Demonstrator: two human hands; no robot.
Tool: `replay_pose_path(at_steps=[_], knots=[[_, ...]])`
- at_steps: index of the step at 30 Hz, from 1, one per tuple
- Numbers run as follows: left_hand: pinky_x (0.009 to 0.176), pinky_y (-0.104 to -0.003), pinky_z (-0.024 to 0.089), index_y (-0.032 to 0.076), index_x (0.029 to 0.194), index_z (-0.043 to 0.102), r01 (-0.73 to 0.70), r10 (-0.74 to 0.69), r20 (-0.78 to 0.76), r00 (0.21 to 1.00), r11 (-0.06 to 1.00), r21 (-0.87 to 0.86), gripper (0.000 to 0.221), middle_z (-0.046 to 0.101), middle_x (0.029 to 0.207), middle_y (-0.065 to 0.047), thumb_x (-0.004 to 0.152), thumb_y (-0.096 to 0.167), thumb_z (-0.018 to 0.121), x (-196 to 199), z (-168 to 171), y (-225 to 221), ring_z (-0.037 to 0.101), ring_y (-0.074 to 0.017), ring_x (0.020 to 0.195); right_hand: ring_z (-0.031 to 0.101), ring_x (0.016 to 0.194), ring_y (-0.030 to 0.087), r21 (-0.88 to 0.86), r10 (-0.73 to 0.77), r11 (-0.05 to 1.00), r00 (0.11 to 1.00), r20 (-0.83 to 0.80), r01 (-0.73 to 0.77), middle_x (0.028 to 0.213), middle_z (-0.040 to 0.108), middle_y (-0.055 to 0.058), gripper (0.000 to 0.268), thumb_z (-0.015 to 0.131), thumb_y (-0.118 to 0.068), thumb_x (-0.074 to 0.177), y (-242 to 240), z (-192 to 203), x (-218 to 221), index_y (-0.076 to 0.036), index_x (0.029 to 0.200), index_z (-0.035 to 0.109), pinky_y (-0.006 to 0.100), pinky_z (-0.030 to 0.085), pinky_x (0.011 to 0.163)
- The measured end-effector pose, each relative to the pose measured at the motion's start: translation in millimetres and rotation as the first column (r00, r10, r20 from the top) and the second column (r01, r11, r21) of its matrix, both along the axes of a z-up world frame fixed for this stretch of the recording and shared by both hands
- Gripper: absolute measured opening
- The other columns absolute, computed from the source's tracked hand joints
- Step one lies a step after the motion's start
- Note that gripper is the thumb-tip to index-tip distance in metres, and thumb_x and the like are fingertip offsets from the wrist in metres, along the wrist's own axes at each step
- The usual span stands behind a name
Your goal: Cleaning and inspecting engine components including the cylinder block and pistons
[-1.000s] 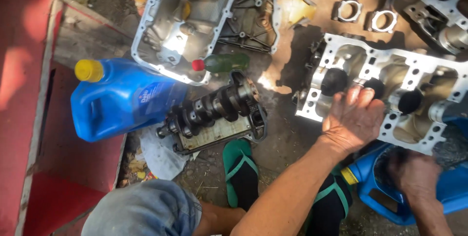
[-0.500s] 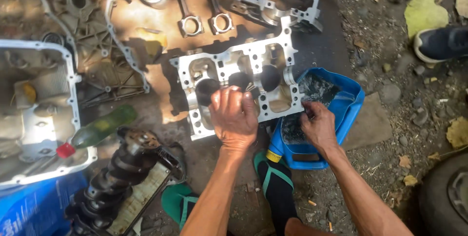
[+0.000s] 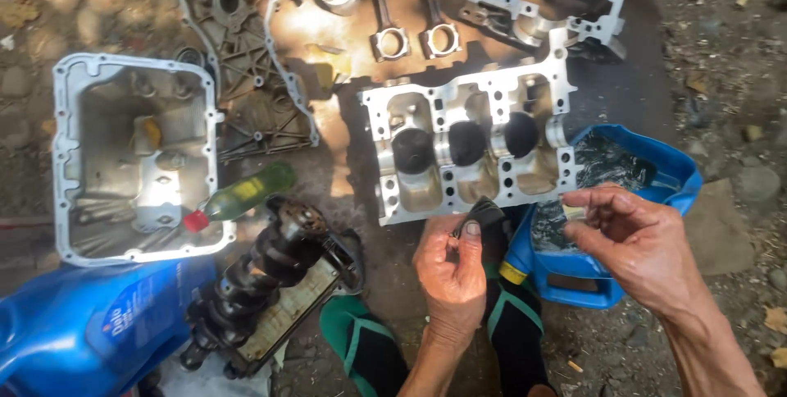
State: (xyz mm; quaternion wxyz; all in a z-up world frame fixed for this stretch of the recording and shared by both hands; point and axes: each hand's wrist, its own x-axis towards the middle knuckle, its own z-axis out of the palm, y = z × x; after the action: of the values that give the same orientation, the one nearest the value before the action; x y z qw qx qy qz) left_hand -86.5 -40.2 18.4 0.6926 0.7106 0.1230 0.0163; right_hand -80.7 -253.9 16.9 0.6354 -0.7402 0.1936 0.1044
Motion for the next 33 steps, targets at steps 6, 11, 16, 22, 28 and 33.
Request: replay_pose_path(at_steps=[6,11,16,22,28,33], knots=[[0.065,-0.028,0.056,-0.001,0.126,0.065,-0.162,0.135,-0.118,0.984,0.953,-0.256,0.032,0.068,0.093,-0.011,0.094,-0.002,0.062,18.7,-23.9,59.9,0.069,-0.0184,0.072,0.059,0.071,0.020,-0.243,0.101,0.963,0.991,-0.082,-0.118,0.094,0.069,0.013,0.047,0.078,0.004,0.074,13.1,12.2,15.4,-0.001,0.120,0.073,0.029,0.053,0.054],[0.080,-0.035,0.060,0.002,0.124,0.066,-0.221,0.151,-0.168,0.974,0.786,-0.577,0.040,0.070,0.120,-0.022,0.085,-0.003,0.067,41.0,-24.6,82.3,0.068,-0.0240,0.088,0.053,0.050,0.020,-0.767,0.361,0.624,0.925,0.114,-0.149,0.084,0.072,0.016,0.022,0.074,-0.001,0.098,9.0,35.4,23.3,0.010,0.117,0.076,0.031,0.038,0.042],[0.082,-0.034,0.057,0.006,0.110,0.056,-0.103,0.078,-0.067,0.995,0.794,-0.599,0.012,0.071,0.103,-0.013,0.104,0.016,0.058,49.7,-26.3,14.1,0.067,-0.0202,0.090,0.054,0.042,0.014,-0.609,0.670,0.651,0.719,0.182,-0.453,0.082,0.076,0.007,0.018,0.069,-0.011,0.088,69.7,52.8,69.9,-0.006,0.103,0.076,0.027,0.042,0.035],[0.041,-0.020,0.034,0.008,0.105,0.051,-0.296,0.208,-0.211,0.955,0.635,-0.714,0.009,0.051,0.077,-0.002,0.107,0.014,0.046,82.5,-23.0,38.6,0.045,-0.0077,0.055,0.063,0.050,0.010,-0.346,0.723,0.685,0.656,0.218,-0.641,0.080,0.074,0.007,0.025,0.070,-0.002,0.087,136.6,69.3,121.6,0.001,0.111,0.070,0.020,0.052,0.040],[0.049,-0.025,0.049,0.010,0.100,0.056,-0.254,0.135,-0.223,0.965,0.674,-0.693,0.017,0.060,0.087,-0.004,0.108,0.025,0.054,103.6,-38.4,70.9,0.056,-0.0133,0.059,0.061,0.061,0.018,0.041,0.432,0.896,0.891,0.139,-0.441,0.077,0.061,0.011,0.031,0.078,-0.014,0.089,163.1,18.1,142.4,0.006,0.110,0.066,0.029,0.054,0.051],[0.042,-0.020,0.040,0.012,0.097,0.057,-0.235,0.042,-0.326,0.944,0.781,-0.579,0.026,0.063,0.078,-0.007,0.110,0.034,0.049,112.2,-34.2,94.7,0.051,-0.0104,0.050,0.060,0.053,0.014,0.038,0.393,0.909,0.882,0.260,-0.416,0.064,0.063,0.011,0.022,0.076,-0.018,0.099,170.9,-4.9,179.0,0.001,0.089,0.070,0.026,0.051,0.051]])
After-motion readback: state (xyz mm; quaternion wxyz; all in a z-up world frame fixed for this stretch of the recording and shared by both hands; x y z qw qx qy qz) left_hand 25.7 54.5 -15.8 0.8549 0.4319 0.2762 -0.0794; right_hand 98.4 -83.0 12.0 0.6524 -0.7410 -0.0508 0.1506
